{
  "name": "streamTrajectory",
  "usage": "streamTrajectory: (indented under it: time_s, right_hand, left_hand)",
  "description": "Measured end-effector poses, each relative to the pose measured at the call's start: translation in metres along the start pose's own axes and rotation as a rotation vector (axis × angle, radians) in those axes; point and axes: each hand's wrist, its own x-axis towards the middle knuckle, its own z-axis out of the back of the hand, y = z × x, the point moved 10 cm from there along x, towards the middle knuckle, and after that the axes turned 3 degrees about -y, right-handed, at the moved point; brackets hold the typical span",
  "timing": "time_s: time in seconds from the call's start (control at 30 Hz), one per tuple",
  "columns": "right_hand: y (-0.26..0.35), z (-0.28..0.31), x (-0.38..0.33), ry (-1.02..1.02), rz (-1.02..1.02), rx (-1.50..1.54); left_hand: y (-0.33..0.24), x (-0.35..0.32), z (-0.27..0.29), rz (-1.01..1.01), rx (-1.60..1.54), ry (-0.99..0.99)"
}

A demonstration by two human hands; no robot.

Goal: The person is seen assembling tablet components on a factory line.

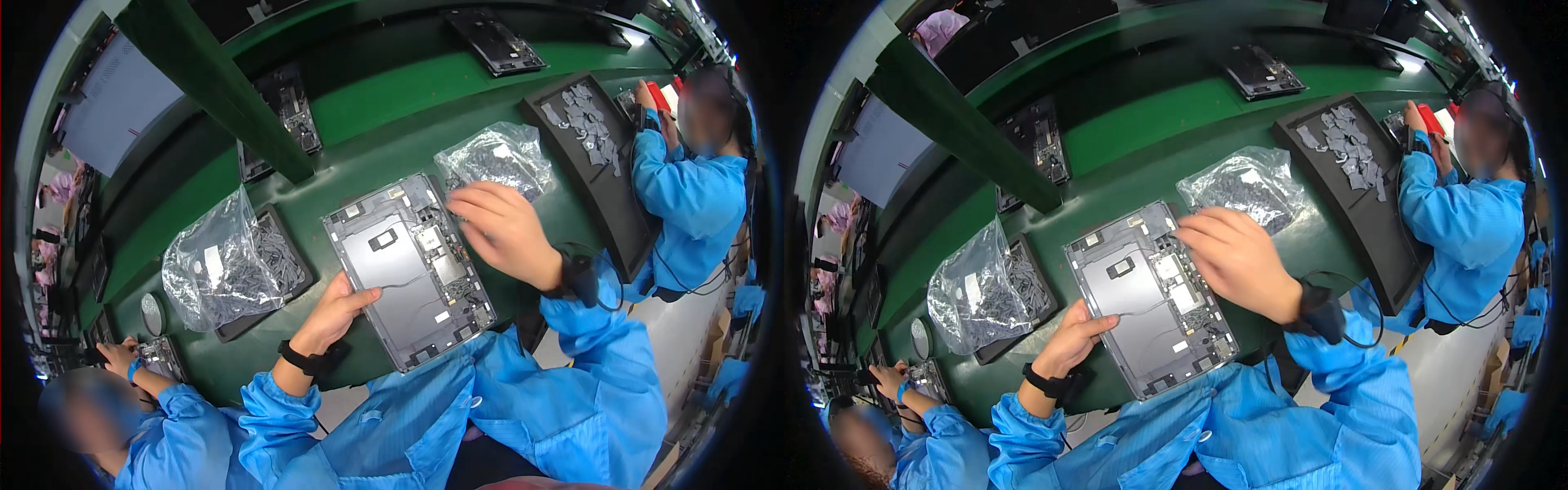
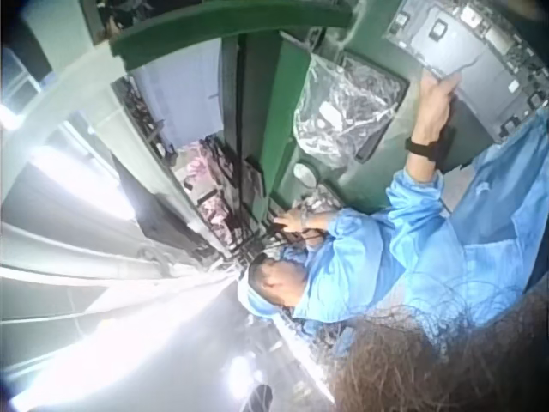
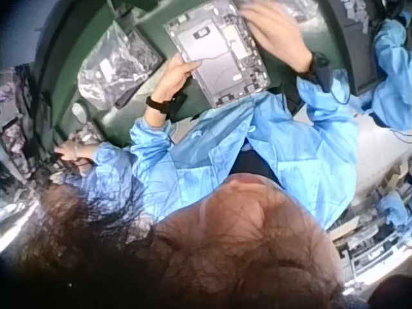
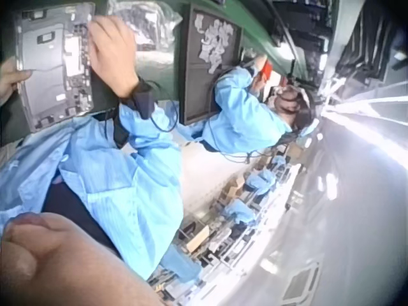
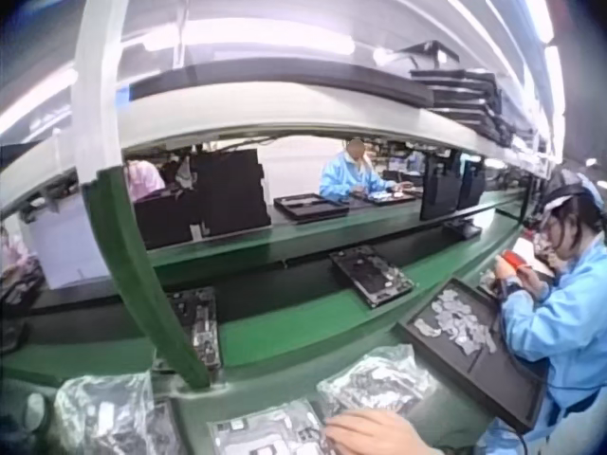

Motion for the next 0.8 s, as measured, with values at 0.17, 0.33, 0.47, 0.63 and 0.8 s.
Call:
streamTrajectory:
  time_s: [0.17, 0.33, 0.47, 0.63, 0.8]
  right_hand:
    - [0.017, -0.072, 0.027, 0.14, 0.404, -0.672]
    - [0.005, -0.097, 0.021, 0.227, 0.397, -0.692]
    - [0.023, -0.073, 0.014, 0.037, 0.429, -0.535]
    - [0.051, -0.063, -0.029, 0.133, 0.319, -0.432]
    - [0.032, -0.054, -0.035, 0.079, 0.175, -0.226]
  left_hand:
    - [-0.015, -0.001, 0.004, -0.288, 0.46, -0.148]
    - [-0.03, -0.022, 0.001, -0.213, 0.823, -0.278]
    - [-0.042, -0.036, 0.0, -0.327, 1.066, -0.301]
    - [-0.1, -0.059, 0.015, -0.684, 1.28, -0.541]
    - [-0.124, -0.071, 0.063, -0.682, 1.503, -0.824]
